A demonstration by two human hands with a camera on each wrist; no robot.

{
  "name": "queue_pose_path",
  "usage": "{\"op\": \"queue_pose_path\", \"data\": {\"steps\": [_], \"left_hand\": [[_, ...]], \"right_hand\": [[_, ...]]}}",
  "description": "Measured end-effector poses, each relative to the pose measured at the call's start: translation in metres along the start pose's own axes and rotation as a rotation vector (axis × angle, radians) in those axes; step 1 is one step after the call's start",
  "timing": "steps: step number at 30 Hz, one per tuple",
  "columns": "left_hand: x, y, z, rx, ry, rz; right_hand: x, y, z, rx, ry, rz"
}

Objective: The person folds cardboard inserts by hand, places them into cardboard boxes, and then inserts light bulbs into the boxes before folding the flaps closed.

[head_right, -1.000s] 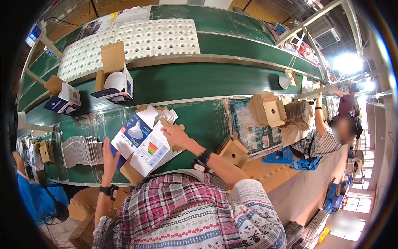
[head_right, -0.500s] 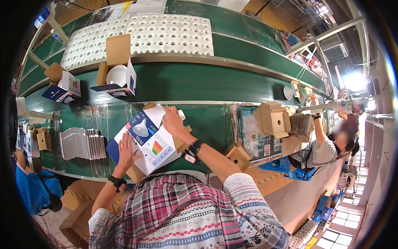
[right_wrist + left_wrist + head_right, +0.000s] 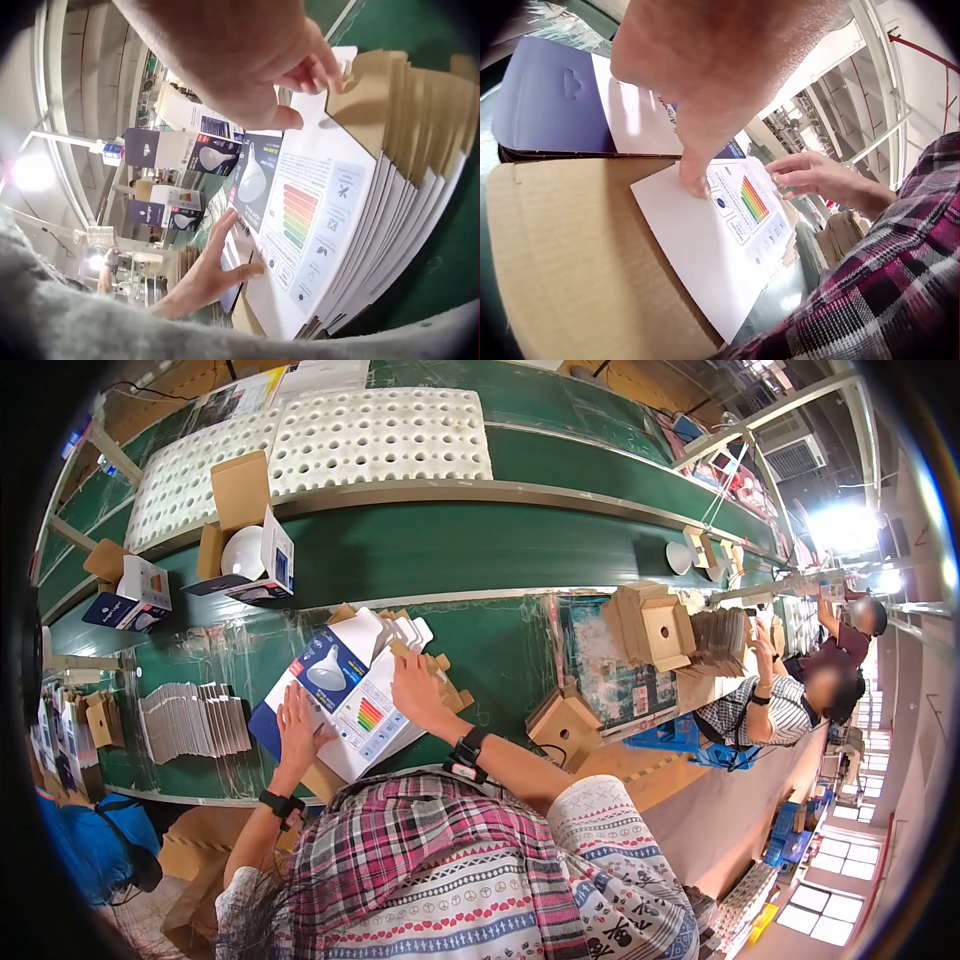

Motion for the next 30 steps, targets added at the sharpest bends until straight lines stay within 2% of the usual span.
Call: {"op": "queue_pose_path", "data": {"steps": [1, 4, 7, 9, 10, 13, 15, 18, 21, 22, 25, 26, 27, 28, 29, 30], "left_hand": [[0.001, 0.0, 0.0, -0.004, 0.005, 0.002], [0.002, 0.0, 0.0, -0.018, 0.017, 0.0], [0.0, -0.003, 0.001, -0.037, 0.057, 0.003], [-0.008, -0.006, 0.004, -0.046, 0.108, 0.042], [-0.016, -0.006, 0.01, -0.04, 0.049, 0.013], [-0.064, -0.007, 0.037, 0.01, -0.127, -0.046], [-0.101, -0.005, 0.06, 0.091, -0.133, -0.133], [-0.167, -0.032, 0.084, 0.027, 0.307, -0.437], [-0.193, -0.044, 0.093, -0.049, 0.652, -0.574], [-0.196, -0.05, 0.094, -0.08, 0.711, -0.495], [-0.175, -0.07, 0.083, -0.093, 0.724, -0.72], [-0.148, -0.062, 0.078, -0.04, 0.722, -0.631], [-0.136, -0.07, 0.073, -0.022, 0.68, -0.715], [-0.128, -0.074, 0.071, -0.007, 0.621, -0.656], [-0.119, -0.077, 0.069, 0.015, 0.569, -0.606], [-0.109, -0.075, 0.067, 0.043, 0.535, -0.433]], "right_hand": [[-0.001, 0.004, 0.0, -0.022, -0.018, -0.004], [0.003, -0.004, 0.014, 0.1, -0.038, 0.0], [0.003, -0.013, 0.027, 0.281, 0.176, 0.208], [0.006, -0.023, 0.037, 0.148, 0.349, 0.278], [0.007, -0.028, 0.04, 0.08, 0.438, 0.311], [-0.009, -0.025, 0.037, 0.15, 0.549, 0.511], [-0.028, -0.011, 0.03, 0.034, 0.523, 0.69], [-0.056, 0.013, 0.027, -0.097, 0.528, 0.898], [-0.053, 0.017, 0.03, -0.227, 0.408, 1.092], [-0.053, 0.018, 0.029, -0.243, 0.377, 1.068], [-0.049, 0.014, 0.016, -0.276, 0.332, 0.965], [-0.04, 0.005, 0.011, -0.291, 0.348, 0.904], [-0.032, -0.005, 0.007, -0.301, 0.357, 0.838], [-0.035, -0.007, 0.004, -0.408, 0.299, 0.735], [-0.037, -0.013, -0.004, -0.357, 0.345, 0.62], [-0.009, -0.031, -0.009, -0.368, 0.362, 0.674]]}}
Point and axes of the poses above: each hand's wrist, its own z-axis towards the middle knuckle, its own x-axis out of the palm, y = z × x, the point moved 2 cm from there along z, towards the middle knuckle, and after that the axes turned 2 degrees about z, right-handed, at the moved point
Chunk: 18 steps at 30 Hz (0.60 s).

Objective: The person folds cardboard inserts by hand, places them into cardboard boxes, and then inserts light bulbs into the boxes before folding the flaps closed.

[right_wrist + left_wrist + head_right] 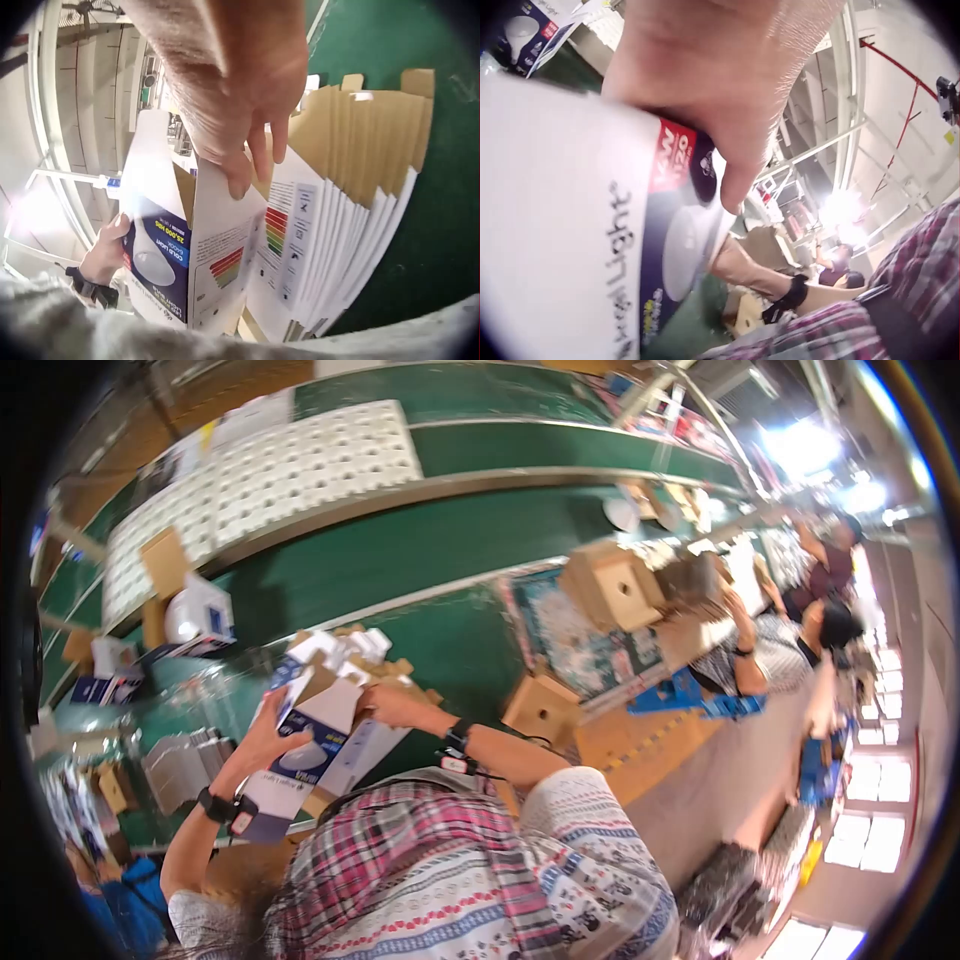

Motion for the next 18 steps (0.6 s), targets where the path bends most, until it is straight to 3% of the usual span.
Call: {"op": "queue_pose_path", "data": {"steps": [1, 2, 5, 10, 12, 14, 16, 18], "left_hand": [[0.004, 0.008, 0.004, -0.004, -0.042, 0.173], [0.005, 0.014, 0.008, 0.003, -0.03, 0.198], [0.007, 0.052, 0.027, -0.023, -0.025, 0.145], [0.002, 0.064, 0.042, -0.077, 0.048, 0.105], [0.006, 0.065, 0.044, -0.085, 0.043, 0.131], [0.008, 0.068, 0.046, -0.092, 0.045, 0.105], [0.01, 0.075, 0.049, -0.069, 0.034, 0.112], [0.012, 0.082, 0.051, -0.066, 0.031, 0.129]], "right_hand": [[0.007, -0.01, -0.007, -0.1, -0.075, 0.038], [0.017, -0.034, -0.013, 0.062, 0.049, -0.292], [0.018, -0.02, -0.023, -0.003, -0.117, -0.021], [0.013, -0.007, -0.025, 0.065, -0.017, -0.032], [0.002, 0.02, -0.039, 0.06, -0.083, -0.05], [-0.013, 0.027, -0.061, 0.06, -0.183, 0.026], [-0.048, 0.015, -0.105, -0.006, -0.543, -0.35], [-0.1, 0.002, -0.163, 0.334, -0.666, -0.454]]}}
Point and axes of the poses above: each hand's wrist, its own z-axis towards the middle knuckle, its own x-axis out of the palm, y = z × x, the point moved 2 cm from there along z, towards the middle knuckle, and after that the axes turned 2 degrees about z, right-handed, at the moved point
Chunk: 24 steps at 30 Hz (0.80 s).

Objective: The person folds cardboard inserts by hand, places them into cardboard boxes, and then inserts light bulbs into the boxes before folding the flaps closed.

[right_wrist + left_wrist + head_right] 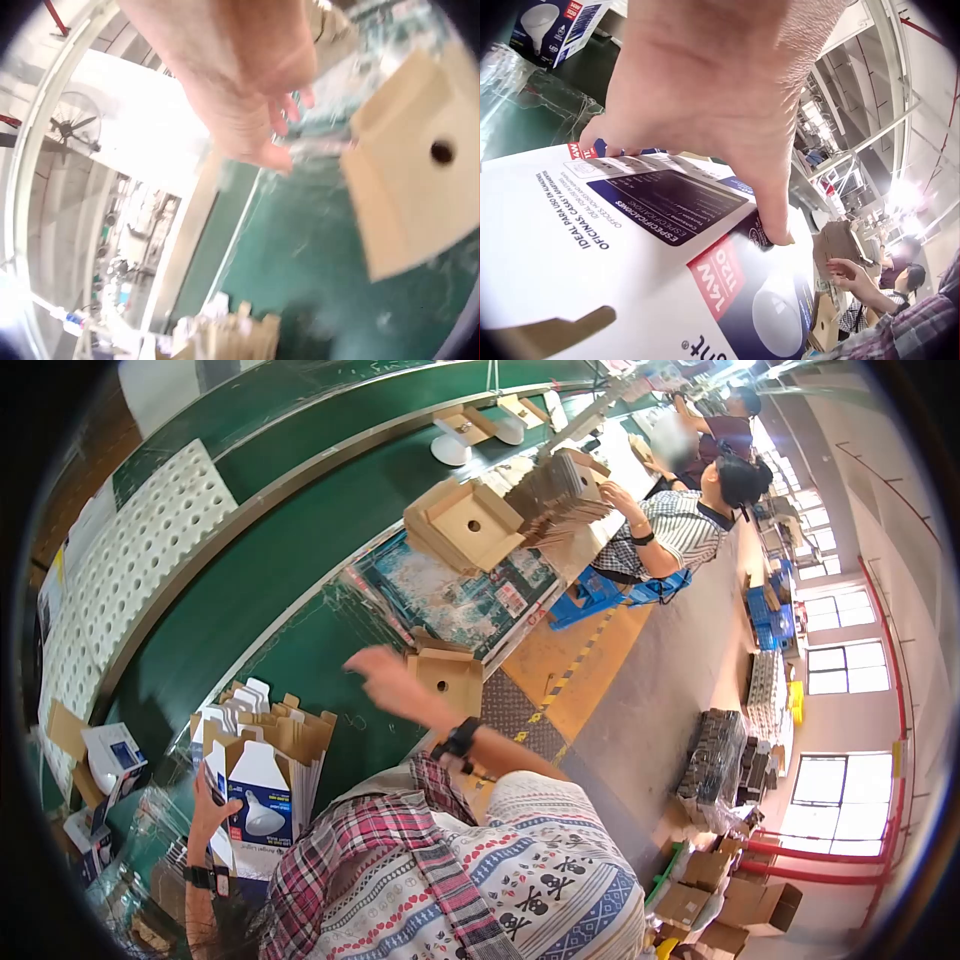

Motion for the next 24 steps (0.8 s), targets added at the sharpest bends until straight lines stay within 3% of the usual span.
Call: {"op": "queue_pose_path", "data": {"steps": [3, 6, 9, 10, 13, 14, 18, 22, 24], "left_hand": [[-0.002, 0.002, 0.002, -0.001, 0.021, 0.063], [0.001, 0.018, 0.007, 0.047, 0.012, 0.118], [0.004, 0.03, 0.01, 0.065, 0.005, 0.154], [0.005, 0.027, 0.009, 0.05, 0.002, 0.163], [0.002, 0.02, 0.009, 0.014, 0.013, 0.174], [0.002, 0.018, 0.009, 0.0, 0.016, 0.171], [0.001, 0.017, 0.01, 0.03, 0.008, 0.166], [-0.004, 0.004, 0.005, -0.021, 0.029, 0.084], [-0.007, 0.005, 0.004, -0.041, 0.04, 0.028]], "right_hand": [[-0.053, -0.086, -0.03, 0.28, -0.14, -0.21], [-0.048, -0.163, -0.07, 0.395, 0.129, -0.144], [-0.052, -0.169, -0.075, 0.479, 0.314, -0.119], [-0.047, -0.175, -0.08, 0.395, 0.271, -0.145], [-0.045, -0.192, -0.09, 0.459, 0.353, -0.006], [-0.043, -0.197, -0.096, 0.429, 0.292, 0.017], [-0.073, -0.176, -0.095, 0.48, 0.25, 0.142], [-0.183, -0.104, -0.056, 0.508, 0.211, 0.247], [-0.235, -0.09, -0.033, 0.333, -0.037, 0.409]]}}
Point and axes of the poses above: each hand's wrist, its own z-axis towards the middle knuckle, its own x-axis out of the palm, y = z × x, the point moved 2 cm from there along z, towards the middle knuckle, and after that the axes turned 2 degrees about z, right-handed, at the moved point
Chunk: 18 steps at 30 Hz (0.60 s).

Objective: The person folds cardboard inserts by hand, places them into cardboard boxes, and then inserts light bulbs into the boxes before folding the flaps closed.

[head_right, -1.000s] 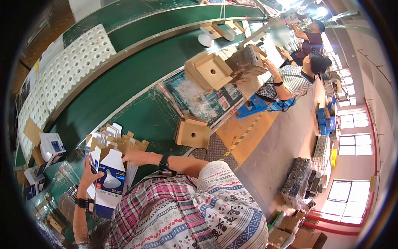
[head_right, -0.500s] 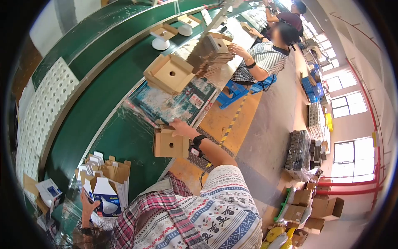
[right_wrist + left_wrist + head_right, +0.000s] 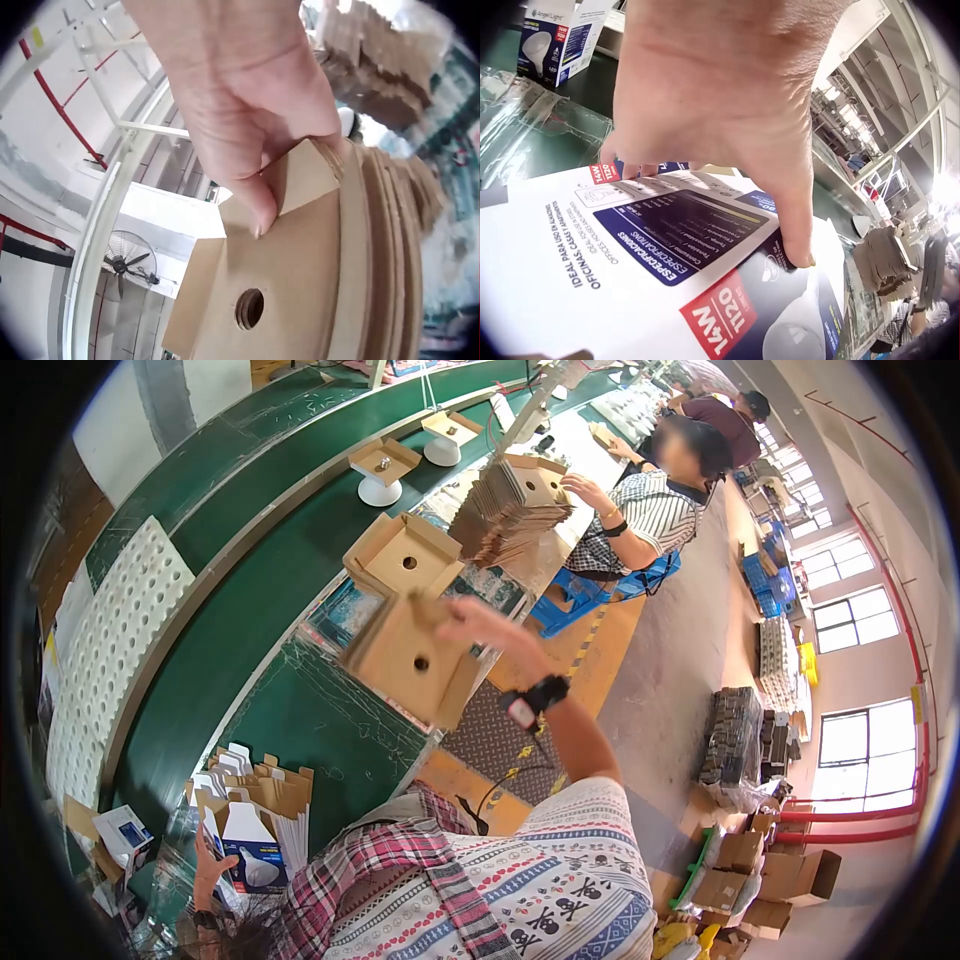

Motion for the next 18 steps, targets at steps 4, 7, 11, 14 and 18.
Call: {"op": "queue_pose_path", "data": {"steps": [4, 7, 11, 14, 18], "left_hand": [[-0.004, 0.017, 0.002, 0.006, 0.031, -0.136], [-0.005, 0.006, -0.007, -0.068, 0.046, -0.256], [-0.009, -0.003, -0.014, -0.149, 0.078, -0.266], [-0.003, 0.012, -0.013, -0.055, 0.015, -0.262], [0.001, 0.002, -0.009, -0.089, 0.068, -0.412]], "right_hand": [[-0.073, 0.008, 0.073, 0.018, -0.046, 0.028], [-0.088, 0.005, 0.122, 0.19, 0.002, -0.136], [-0.092, -0.039, 0.162, 0.216, -0.052, -0.548], [-0.087, -0.05, 0.167, 0.269, -0.099, -0.511], [-0.076, -0.022, 0.15, 0.039, -0.255, -0.863]]}}
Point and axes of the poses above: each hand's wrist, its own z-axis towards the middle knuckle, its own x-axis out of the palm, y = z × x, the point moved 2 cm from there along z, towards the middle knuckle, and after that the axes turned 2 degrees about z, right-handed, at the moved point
